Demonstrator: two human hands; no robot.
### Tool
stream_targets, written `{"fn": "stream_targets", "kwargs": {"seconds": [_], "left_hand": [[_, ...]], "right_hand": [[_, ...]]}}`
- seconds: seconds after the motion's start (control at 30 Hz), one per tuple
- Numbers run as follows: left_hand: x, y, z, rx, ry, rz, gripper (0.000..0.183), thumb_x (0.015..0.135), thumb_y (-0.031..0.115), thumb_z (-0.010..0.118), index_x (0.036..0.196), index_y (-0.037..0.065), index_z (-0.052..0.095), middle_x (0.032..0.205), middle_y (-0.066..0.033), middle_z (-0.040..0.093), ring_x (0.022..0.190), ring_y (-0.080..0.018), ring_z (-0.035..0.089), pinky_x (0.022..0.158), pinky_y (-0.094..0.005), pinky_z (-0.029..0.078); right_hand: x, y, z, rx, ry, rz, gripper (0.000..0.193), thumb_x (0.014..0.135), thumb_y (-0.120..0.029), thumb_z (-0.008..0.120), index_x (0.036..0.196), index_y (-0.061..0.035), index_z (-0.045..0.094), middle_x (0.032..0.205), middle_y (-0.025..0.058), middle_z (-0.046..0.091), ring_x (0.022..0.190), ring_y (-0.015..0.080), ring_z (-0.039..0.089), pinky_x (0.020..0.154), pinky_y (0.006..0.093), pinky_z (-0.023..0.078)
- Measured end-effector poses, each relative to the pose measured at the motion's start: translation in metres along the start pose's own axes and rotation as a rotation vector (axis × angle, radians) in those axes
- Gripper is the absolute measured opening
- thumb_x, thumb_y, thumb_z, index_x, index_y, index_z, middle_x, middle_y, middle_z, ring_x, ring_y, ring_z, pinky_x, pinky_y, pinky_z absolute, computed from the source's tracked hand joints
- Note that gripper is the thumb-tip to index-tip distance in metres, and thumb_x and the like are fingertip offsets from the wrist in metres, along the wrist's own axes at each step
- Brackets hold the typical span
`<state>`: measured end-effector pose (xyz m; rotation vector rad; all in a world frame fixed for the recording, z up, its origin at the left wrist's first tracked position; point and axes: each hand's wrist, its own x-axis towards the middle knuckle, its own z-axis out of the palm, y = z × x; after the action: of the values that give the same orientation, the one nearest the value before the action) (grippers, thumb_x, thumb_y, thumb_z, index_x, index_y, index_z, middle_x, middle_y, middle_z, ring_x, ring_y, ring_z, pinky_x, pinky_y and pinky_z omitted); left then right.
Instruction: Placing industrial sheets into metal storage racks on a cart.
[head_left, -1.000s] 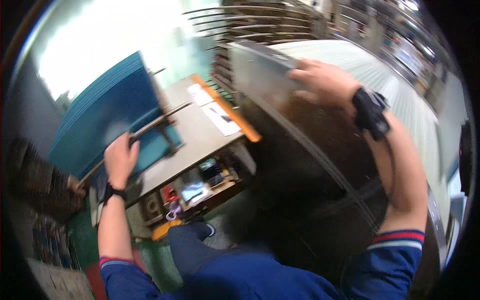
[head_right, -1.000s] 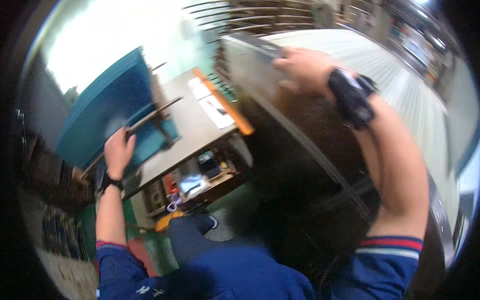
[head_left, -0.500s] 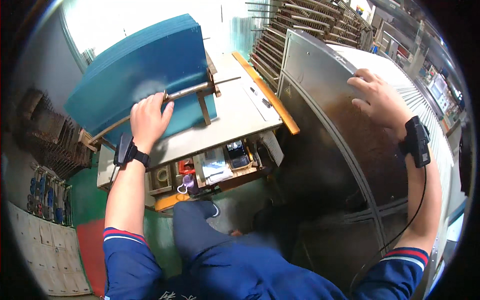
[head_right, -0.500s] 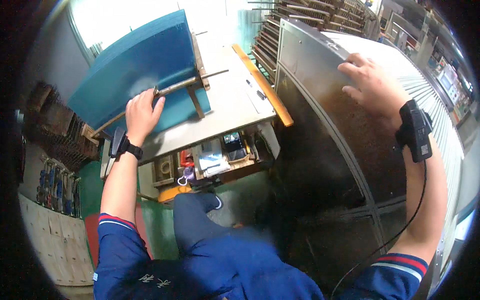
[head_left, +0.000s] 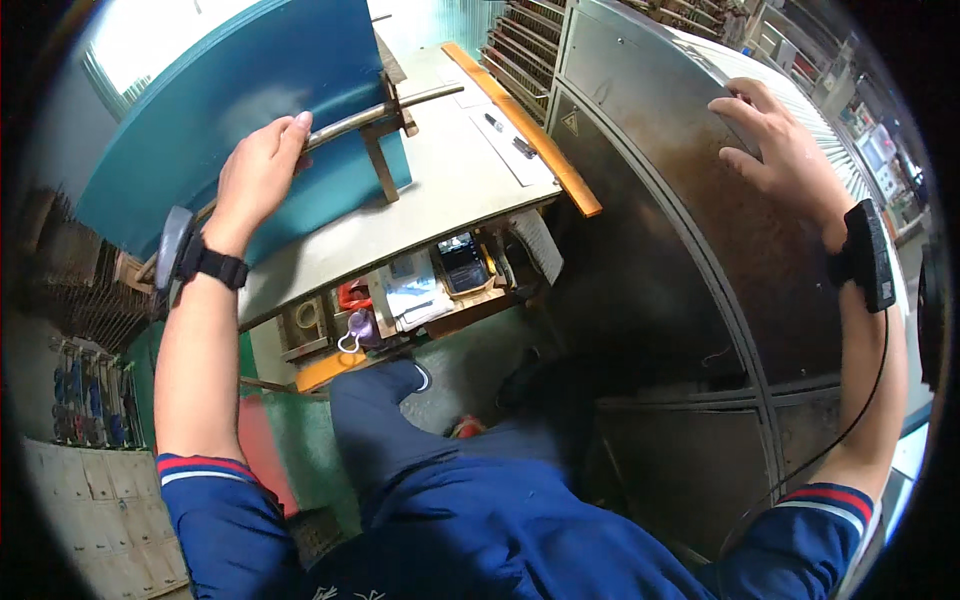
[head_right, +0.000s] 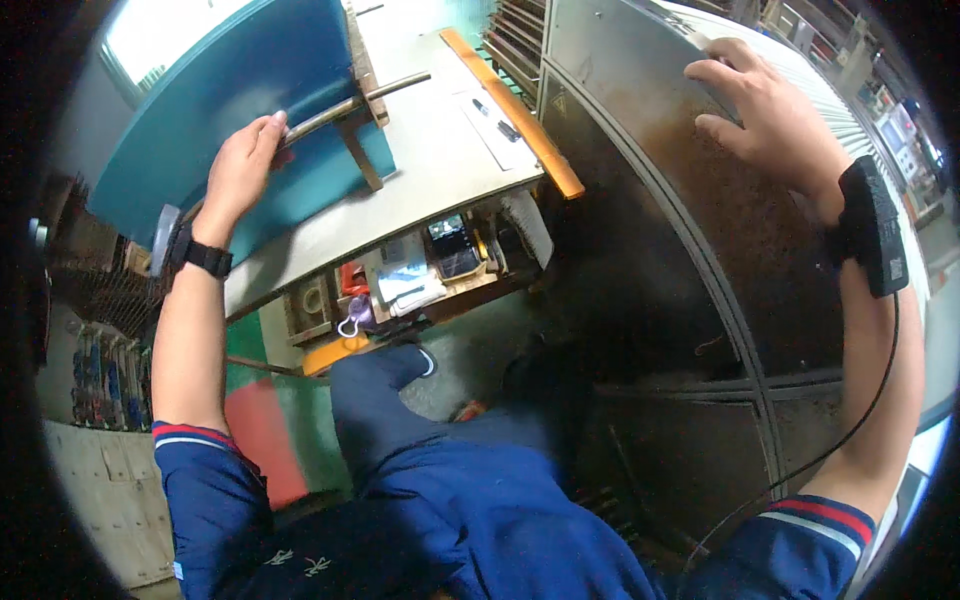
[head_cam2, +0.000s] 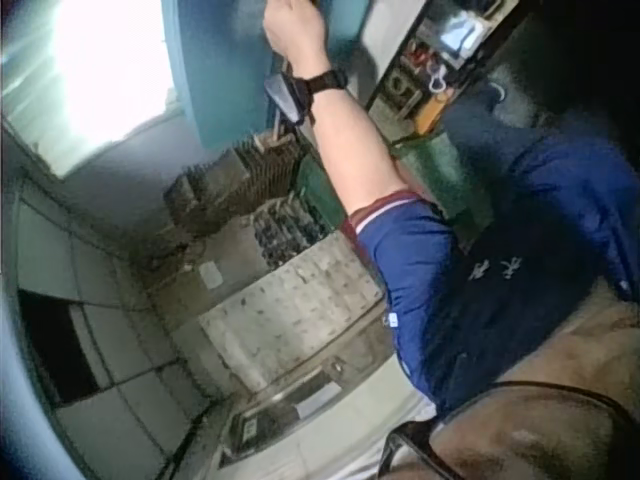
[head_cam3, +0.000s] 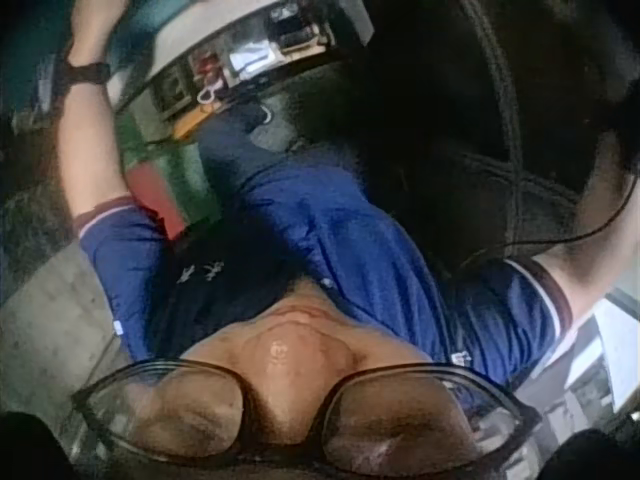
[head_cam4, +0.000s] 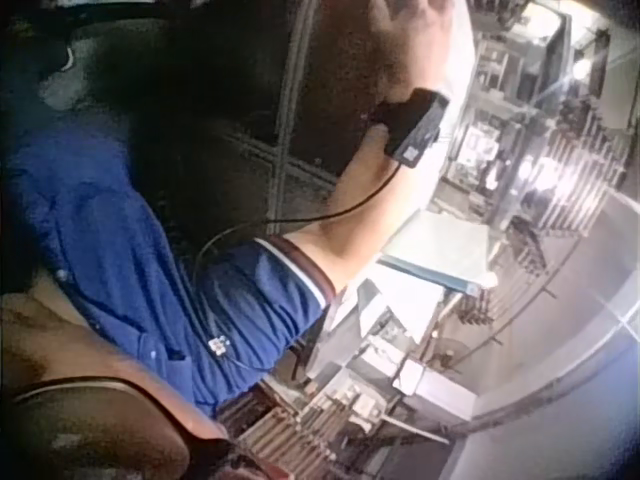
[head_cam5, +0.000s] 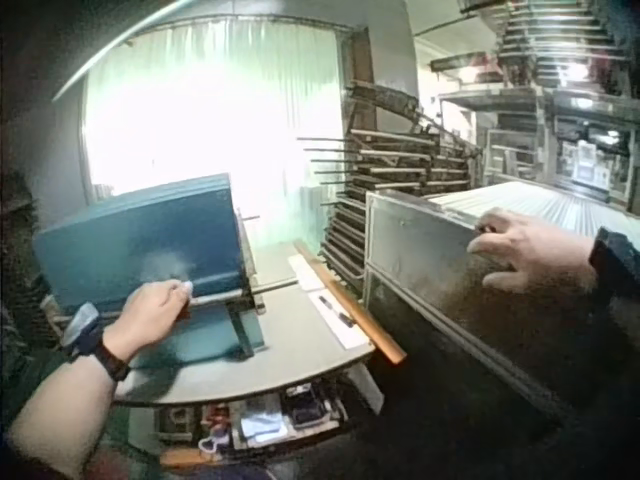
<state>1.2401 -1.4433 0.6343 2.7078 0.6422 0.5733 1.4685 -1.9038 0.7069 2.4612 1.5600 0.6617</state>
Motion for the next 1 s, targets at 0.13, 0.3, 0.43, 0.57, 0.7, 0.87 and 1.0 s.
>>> {"fn": "stream_targets", "kwargs": {"seconds": [0.13,0.3,0.43,0.57,0.7,0.87,1.0], "left_hand": [[0.005,-0.004,-0.010,-0.106,-0.150,0.084,0.051,0.098,0.048,0.042,0.098,0.001,0.063,0.076,-0.0090,0.068,0.070,-0.0203,0.064,0.068,-0.0342,0.050],[0.008,0.000,-0.015,-0.129,-0.233,0.094,0.045,0.099,0.042,0.046,0.100,0.000,0.061,0.079,-0.0090,0.066,0.070,-0.0165,0.062,0.070,-0.0315,0.050],[-0.002,-0.003,-0.014,-0.159,-0.177,0.152,0.042,0.096,0.042,0.051,0.105,0.002,0.060,0.083,-0.0096,0.067,0.070,-0.0175,0.063,0.069,-0.0323,0.050],[-0.014,0.001,-0.022,-0.062,-0.129,0.212,0.036,0.095,0.033,0.056,0.113,0.002,0.058,0.092,-0.0114,0.065,0.086,-0.0216,0.061,0.081,-0.0336,0.048],[-0.030,-0.015,-0.027,-0.064,0.112,0.422,0.034,0.093,0.027,0.059,0.116,0.002,0.059,0.101,-0.0142,0.065,0.092,-0.0260,0.063,0.083,-0.0334,0.049],[-0.058,-0.076,-0.080,0.087,0.422,0.306,0.026,0.093,0.016,0.059,0.115,0.002,0.062,0.115,-0.0111,0.063,0.109,-0.0215,0.058,0.097,-0.0319,0.042],[-0.074,-0.158,-0.134,0.384,0.924,0.062,0.044,0.094,0.028,0.060,0.131,0.005,0.052,0.129,-0.0144,0.051,0.116,-0.0249,0.052,0.099,-0.0366,0.041]], "right_hand": [[0.001,-0.001,-0.005,0.020,-0.047,0.039,0.044,0.079,-0.014,0.067,0.121,-0.0057,0.054,0.132,0.0184,0.047,0.122,0.0382,0.047,0.104,0.0418,0.038],[0.000,0.001,-0.004,-0.024,0.002,-0.005,0.039,0.083,-0.018,0.065,0.118,-0.0060,0.057,0.128,0.0173,0.050,0.116,0.0367,0.052,0.100,0.0419,0.042],[0.005,-0.006,-0.009,0.013,-0.020,0.032,0.040,0.081,-0.018,0.067,0.117,-0.0048,0.057,0.126,0.0180,0.050,0.116,0.0371,0.051,0.099,0.0413,0.043],[0.006,-0.009,-0.010,-0.003,-0.019,0.029,0.040,0.080,-0.018,0.067,0.116,-0.0047,0.057,0.125,0.0182,0.050,0.116,0.0372,0.051,0.099,0.0413,0.043],[0.003,-0.010,-0.011,-0.030,-0.009,0.043,0.040,0.080,-0.017,0.068,0.116,-0.0049,0.057,0.128,0.0191,0.049,0.117,0.0367,0.051,0.099,0.0417,0.042],[0.006,-0.017,-0.010,-0.021,-0.036,0.074,0.042,0.080,-0.016,0.067,0.119,-0.0051,0.055,0.128,0.0190,0.049,0.117,0.0371,0.050,0.100,0.0422,0.042],[0.005,-0.017,-0.011,-0.016,-0.012,0.053,0.046,0.079,-0.015,0.067,0.122,-0.0054,0.053,0.127,0.0189,0.049,0.117,0.0370,0.050,0.100,0.0424,0.042]]}}
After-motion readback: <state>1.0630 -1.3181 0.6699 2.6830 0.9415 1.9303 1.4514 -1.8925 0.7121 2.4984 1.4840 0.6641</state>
